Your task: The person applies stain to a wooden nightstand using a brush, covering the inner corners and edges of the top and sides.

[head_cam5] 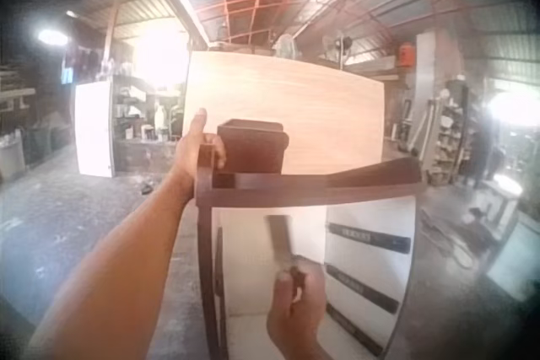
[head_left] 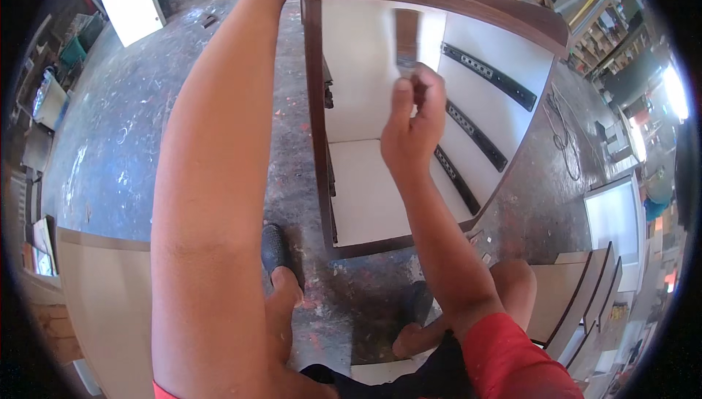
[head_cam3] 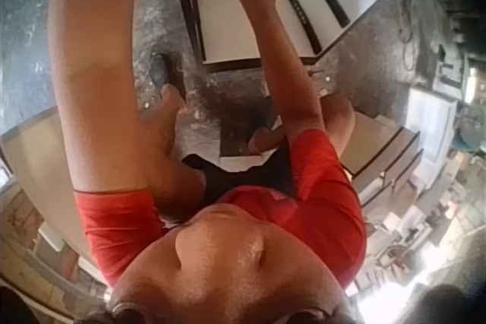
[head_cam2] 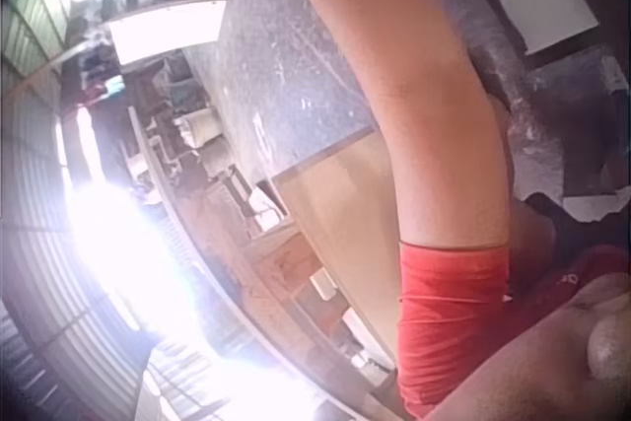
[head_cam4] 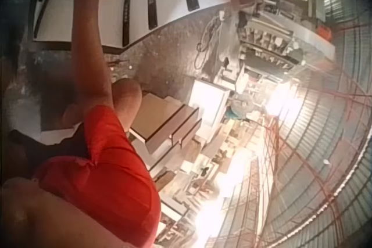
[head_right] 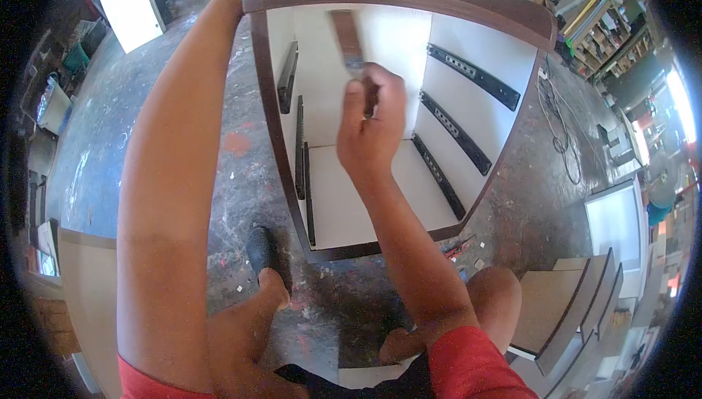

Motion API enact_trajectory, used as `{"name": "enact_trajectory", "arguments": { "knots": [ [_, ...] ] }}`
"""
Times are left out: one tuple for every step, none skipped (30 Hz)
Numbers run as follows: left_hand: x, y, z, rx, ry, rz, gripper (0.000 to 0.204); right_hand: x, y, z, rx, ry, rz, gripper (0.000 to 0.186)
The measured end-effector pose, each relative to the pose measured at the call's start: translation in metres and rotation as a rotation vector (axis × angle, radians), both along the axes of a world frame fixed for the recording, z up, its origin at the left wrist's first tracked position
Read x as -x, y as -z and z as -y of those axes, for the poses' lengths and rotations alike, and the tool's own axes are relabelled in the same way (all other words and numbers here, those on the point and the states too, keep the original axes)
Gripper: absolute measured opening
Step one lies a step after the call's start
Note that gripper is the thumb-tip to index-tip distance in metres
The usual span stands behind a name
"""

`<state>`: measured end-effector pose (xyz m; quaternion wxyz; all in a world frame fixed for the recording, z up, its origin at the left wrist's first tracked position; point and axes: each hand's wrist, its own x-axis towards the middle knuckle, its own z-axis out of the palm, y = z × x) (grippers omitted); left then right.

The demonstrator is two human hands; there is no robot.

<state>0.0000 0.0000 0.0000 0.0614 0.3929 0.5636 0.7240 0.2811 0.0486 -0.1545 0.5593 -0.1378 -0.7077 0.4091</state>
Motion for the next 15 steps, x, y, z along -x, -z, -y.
{"name": "enact_trajectory", "arguments": {
  "knots": [
    [0.003,0.000,-0.001,-0.029,0.009,0.039,0.090,0.000,-0.007,0.005,-0.118,-0.008,0.007,0.020],
    [0.006,0.001,-0.002,-0.058,0.018,0.078,0.089,0.000,-0.012,0.010,-0.236,-0.016,0.016,0.019],
    [0.007,0.000,-0.005,-0.042,0.027,0.070,0.089,0.002,-0.017,0.012,-0.220,-0.006,0.008,0.019],
    [0.009,0.000,-0.005,-0.051,0.119,0.092,0.089,0.007,-0.022,0.012,-0.225,-0.041,0.011,0.018],
    [0.011,0.000,-0.005,-0.080,0.212,0.125,0.089,0.011,-0.026,0.011,-0.249,-0.075,0.026,0.018],
    [0.014,0.002,-0.003,-0.039,0.114,0.116,0.089,0.013,-0.028,0.010,-0.199,-0.087,0.040,0.018],
    [0.018,0.002,-0.003,-0.038,0.122,0.112,0.089,0.012,-0.028,0.007,-0.198,-0.079,0.036,0.018],
    [0.022,0.003,-0.004,-0.048,0.164,0.129,0.090,0.012,-0.026,0.003,-0.167,-0.055,0.010,0.019],
    [0.024,0.004,-0.007,-0.057,0.209,0.147,0.091,0.010,-0.022,-0.002,-0.136,-0.028,-0.015,0.019],
    [0.025,0.008,-0.006,-0.131,0.259,0.192,0.078,0.007,-0.015,-0.010,-0.136,-0.017,-0.018,0.019],
    [0.027,0.010,-0.011,-0.129,0.270,0.190,0.078,0.003,-0.006,-0.021,-0.048,0.029,-0.048,0.019],
    [0.029,0.016,-0.012,-0.136,0.153,-0.080,0.061,0.001,0.003,-0.025,0.046,0.066,-0.076,0.018],
    [0.033,0.020,-0.009,-0.143,0.035,-0.354,0.061,-0.001,0.005,-0.024,0.049,0.068,-0.079,0.018],
    [0.067,0.022,0.000,-0.249,0.364,-0.386,0.078,-0.003,0.003,-0.016,0.074,0.040,-0.135,0.019],
    [0.071,0.023,-0.002,-0.247,0.373,-0.386,0.078,-0.006,0.002,-0.015,0.094,0.032,-0.181,0.019]
  ]
}}
